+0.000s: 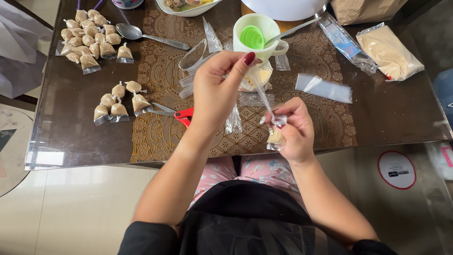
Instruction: The person fills small clear plastic bags with a light-brown powder using a green funnel and a spoon. They then tie the filled bags and place them on the table.
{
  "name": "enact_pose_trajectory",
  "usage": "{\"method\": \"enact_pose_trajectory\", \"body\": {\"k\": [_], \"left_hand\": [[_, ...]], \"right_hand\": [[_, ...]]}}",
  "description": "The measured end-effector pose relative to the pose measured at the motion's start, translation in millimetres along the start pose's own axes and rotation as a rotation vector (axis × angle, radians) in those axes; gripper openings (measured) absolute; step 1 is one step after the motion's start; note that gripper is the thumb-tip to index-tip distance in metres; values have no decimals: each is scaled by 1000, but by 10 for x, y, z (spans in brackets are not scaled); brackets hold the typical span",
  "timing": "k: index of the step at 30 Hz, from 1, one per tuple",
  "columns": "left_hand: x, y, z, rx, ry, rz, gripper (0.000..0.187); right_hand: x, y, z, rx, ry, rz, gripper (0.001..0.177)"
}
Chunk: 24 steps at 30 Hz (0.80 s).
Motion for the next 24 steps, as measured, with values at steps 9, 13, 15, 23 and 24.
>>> {"method": "enact_pose_trajectory", "body": {"k": [9,13,15,23,24], "left_hand": [[65,120,-26,54,-1,-75,23],[55,104,-54,38,-1,-85,25],[56,89,-63,24,0,-82,26],[179,-17,-117,-11,24,3,28],[208,-29,-125,-17,12,56,28]], "right_hand": [[-147,-18,35,-88,272,-60,29],[-138,-34,25,-17,206,-101,22],[-134,-38,19,19,187,-92,23],[-235,-148,44,-22,237,-57,18],[-244,-152,54,-14,238,-53,17]]}}
Point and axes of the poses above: each hand's wrist, its own z-axis away from the middle knuckle, its own y-axis out of the palm, x = y × z, the point moved 3 cm from there along -z, towards the middle knuckle
